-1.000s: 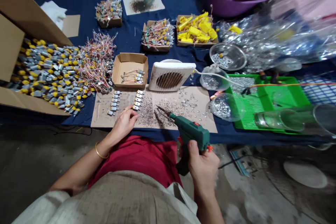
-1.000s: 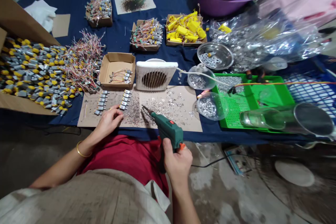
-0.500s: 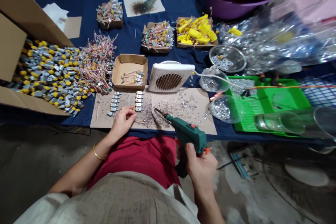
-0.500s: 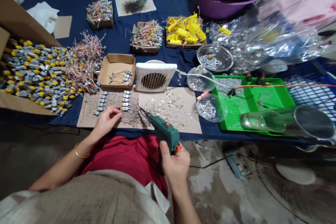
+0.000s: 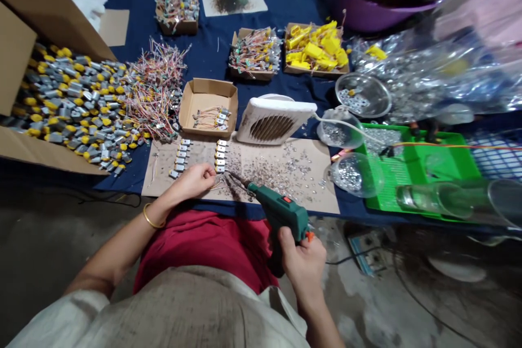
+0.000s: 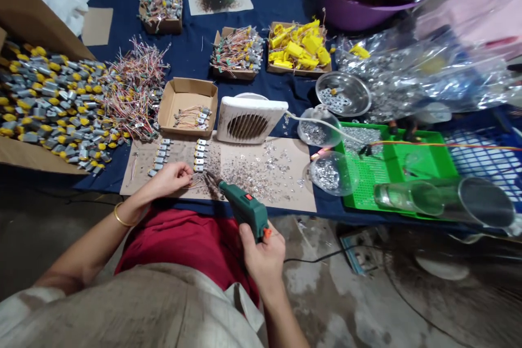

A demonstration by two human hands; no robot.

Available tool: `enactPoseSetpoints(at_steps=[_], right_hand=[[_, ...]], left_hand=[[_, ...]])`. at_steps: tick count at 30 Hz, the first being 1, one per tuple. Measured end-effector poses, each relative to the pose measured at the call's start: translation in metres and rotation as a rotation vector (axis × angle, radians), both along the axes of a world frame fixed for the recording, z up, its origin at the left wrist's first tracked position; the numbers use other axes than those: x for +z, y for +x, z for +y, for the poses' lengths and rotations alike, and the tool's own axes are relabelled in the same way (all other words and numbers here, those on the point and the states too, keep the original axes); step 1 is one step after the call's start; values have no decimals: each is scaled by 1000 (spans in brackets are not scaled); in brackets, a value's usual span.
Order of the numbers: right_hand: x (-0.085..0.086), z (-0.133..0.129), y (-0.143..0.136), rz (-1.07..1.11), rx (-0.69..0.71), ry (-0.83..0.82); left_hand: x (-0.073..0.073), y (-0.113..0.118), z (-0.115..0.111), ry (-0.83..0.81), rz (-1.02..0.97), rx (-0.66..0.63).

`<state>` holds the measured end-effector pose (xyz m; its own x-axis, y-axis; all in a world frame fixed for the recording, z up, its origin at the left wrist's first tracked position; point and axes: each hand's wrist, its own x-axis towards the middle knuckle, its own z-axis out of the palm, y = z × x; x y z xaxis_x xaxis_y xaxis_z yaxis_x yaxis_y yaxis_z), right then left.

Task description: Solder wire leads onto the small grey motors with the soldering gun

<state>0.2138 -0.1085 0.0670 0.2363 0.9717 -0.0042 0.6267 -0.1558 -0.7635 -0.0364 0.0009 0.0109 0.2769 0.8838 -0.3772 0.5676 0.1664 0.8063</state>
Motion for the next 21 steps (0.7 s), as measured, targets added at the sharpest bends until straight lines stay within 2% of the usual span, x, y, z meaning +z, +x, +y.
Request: enactPoseSetpoints(at_steps=[3,5,12,21], right_hand=[[2,3,-3,1,25,-1],[2,6,-6,-7,50,5],[3,26,-10,-57,154,35],[17,51,-8,-147,298,21]], left_hand=[[1,3,-3,142,120,-7],[-1,3,-4,179,128,8],[-15,-4,3,203,67,90],[-17,-4,8,187,88,91]])
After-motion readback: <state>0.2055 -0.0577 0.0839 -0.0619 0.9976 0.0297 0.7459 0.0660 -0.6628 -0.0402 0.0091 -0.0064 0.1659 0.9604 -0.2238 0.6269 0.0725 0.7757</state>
